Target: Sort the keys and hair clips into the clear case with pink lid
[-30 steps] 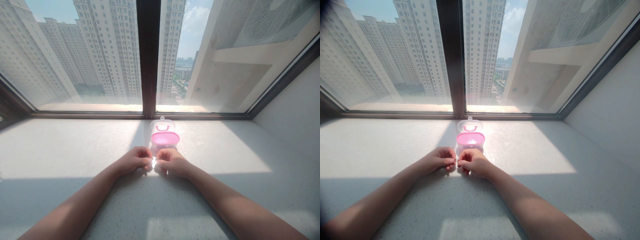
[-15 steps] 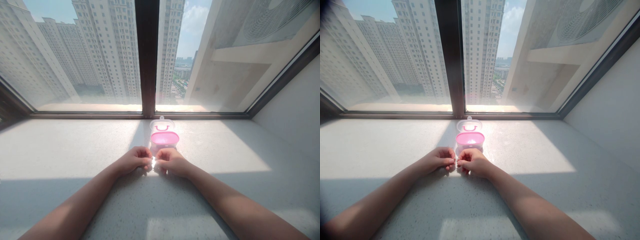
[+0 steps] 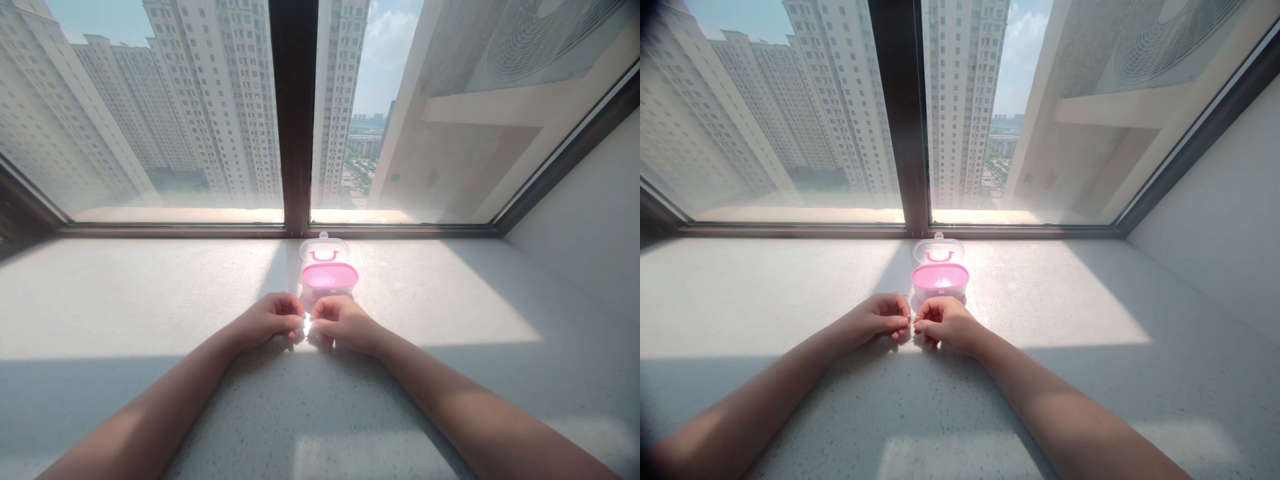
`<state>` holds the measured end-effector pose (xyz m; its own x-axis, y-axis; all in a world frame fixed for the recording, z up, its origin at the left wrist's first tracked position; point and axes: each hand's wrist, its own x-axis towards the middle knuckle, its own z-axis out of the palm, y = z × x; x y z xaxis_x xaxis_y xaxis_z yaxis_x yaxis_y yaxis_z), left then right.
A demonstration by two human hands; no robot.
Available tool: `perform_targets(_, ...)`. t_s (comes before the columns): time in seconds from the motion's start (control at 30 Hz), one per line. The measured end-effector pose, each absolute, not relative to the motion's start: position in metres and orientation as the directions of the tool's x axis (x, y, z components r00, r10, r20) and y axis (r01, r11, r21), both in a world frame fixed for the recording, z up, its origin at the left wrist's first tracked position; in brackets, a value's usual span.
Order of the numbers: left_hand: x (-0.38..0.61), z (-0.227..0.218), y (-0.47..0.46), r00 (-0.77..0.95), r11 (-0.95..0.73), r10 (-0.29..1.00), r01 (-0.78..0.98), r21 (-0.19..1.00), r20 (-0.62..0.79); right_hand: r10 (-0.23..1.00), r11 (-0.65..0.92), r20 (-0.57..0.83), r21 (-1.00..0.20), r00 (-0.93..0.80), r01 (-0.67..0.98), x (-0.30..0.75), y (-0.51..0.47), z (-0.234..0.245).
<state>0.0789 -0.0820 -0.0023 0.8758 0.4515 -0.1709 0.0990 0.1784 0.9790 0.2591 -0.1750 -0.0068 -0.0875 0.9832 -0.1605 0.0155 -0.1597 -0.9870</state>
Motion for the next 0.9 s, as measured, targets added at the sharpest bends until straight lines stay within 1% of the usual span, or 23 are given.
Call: perform_targets(0.9,0.0785,-0.0036,-0.0811,0.877,0.191,0.449,0.092,0.977,-0.171,0.983,-0.153,-0.155,-0.988,-0.101,0.023,0.2596,-0.1743,-0.0071)
